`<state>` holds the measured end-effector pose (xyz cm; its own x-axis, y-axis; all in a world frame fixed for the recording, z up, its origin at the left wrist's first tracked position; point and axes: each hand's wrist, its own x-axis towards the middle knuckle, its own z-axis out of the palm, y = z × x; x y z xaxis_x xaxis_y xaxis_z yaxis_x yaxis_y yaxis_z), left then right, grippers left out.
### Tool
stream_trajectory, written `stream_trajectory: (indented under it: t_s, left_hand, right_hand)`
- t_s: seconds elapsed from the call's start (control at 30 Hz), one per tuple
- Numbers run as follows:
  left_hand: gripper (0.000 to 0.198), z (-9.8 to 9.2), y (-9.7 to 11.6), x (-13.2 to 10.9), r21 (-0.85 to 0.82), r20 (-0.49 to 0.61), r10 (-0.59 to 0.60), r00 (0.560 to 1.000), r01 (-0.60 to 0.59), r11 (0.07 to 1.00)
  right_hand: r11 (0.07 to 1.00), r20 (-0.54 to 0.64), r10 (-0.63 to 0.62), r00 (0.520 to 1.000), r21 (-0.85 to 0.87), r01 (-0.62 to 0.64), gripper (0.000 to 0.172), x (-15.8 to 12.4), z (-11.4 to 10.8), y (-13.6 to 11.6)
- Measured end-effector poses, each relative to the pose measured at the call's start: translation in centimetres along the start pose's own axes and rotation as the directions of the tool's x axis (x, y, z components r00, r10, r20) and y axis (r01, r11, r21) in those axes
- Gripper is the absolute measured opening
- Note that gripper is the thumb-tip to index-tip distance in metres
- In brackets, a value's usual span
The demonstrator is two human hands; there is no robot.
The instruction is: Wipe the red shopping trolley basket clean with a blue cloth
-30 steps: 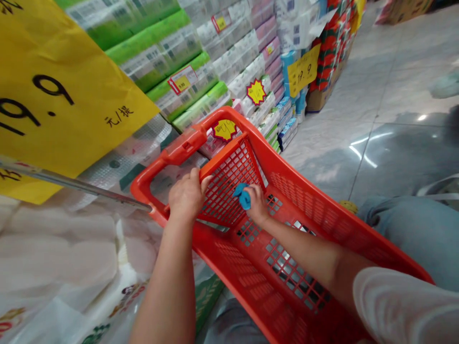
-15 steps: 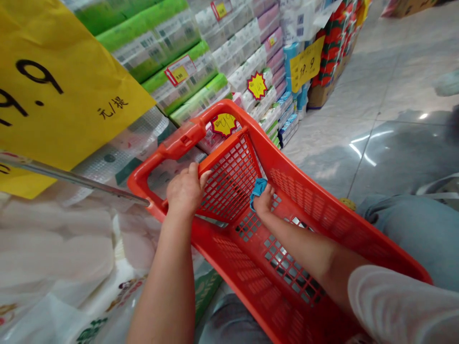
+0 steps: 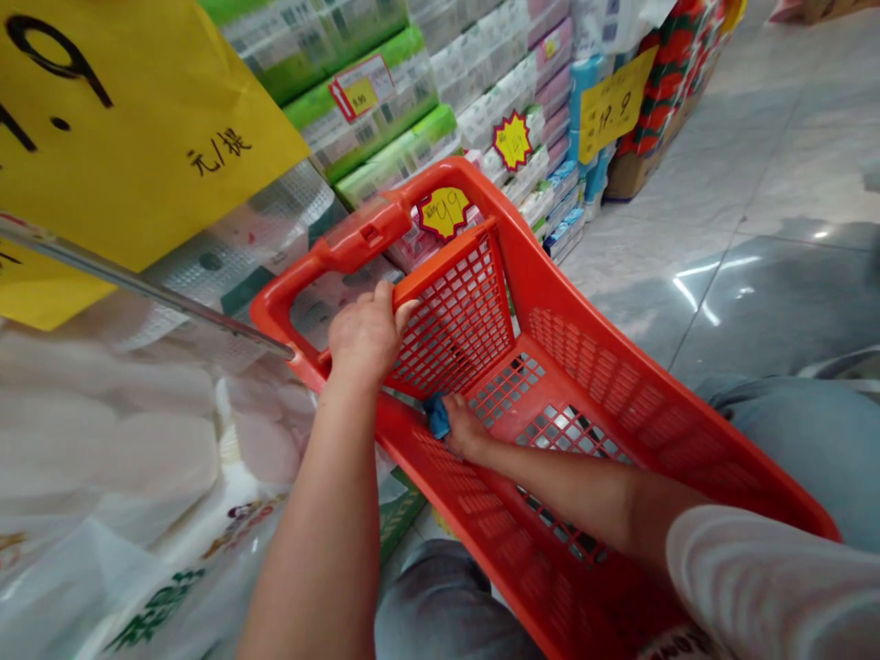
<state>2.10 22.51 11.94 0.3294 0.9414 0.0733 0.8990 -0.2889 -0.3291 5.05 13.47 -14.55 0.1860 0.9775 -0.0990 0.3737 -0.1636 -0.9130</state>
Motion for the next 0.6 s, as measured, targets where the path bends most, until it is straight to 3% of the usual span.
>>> stream_trajectory:
  t_s: [0.13,0.2,0.3,0.37,0.43,0.47,0.53,0.6]
  left_hand:
    - [0.06,0.1,0.0,-0.1,-0.001,-0.016,0.016,1.0,-0.016,1.0]
    - [0.061,0.1,0.0,-0.1,0.001,-0.024,0.02,1.0,-0.02,1.0]
    - [0.061,0.2,0.0,-0.1,0.002,-0.029,0.018,0.999,-0.018,1.0]
    - [0.062,0.2,0.1,-0.1,-0.003,-0.033,0.019,0.999,-0.019,1.0]
    - [0.062,0.2,0.0,-0.2,-0.013,-0.033,0.017,0.999,-0.018,1.0]
    - [0.062,0.2,0.0,-0.2,-0.016,-0.03,0.016,0.999,-0.016,1.0]
    - [0.062,0.3,0.0,-0.1,-0.02,-0.024,0.015,1.0,-0.015,1.0]
    - [0.062,0.4,0.0,-0.1,-0.021,-0.022,0.017,1.0,-0.017,1.0]
  right_hand:
    - [0.999,-0.061,-0.022,0.998,0.046,0.025,0.035,0.4,-1.2,-0.1]
    - [0.996,-0.095,-0.048,0.994,0.075,0.055,0.035,1.0,-1.8,-1.4]
    - [0.96,-0.053,-0.233,0.971,0.146,0.238,0.028,1.4,-1.9,-5.1]
    - [0.895,-0.036,-0.399,0.916,0.204,0.397,0.03,1.2,-2.1,-7.3]
    - [0.874,0.077,-0.474,0.877,0.158,0.459,0.039,0.7,-2.5,-7.9]
    - [0.891,0.174,-0.454,0.874,0.093,0.445,0.042,0.4,-2.9,-7.6]
    - [0.926,0.372,-0.319,0.872,-0.076,0.371,0.042,-0.3,-3.7,-5.9]
    - [0.932,0.472,-0.189,0.861,-0.189,0.308,0.036,-0.5,-4.3,-4.0]
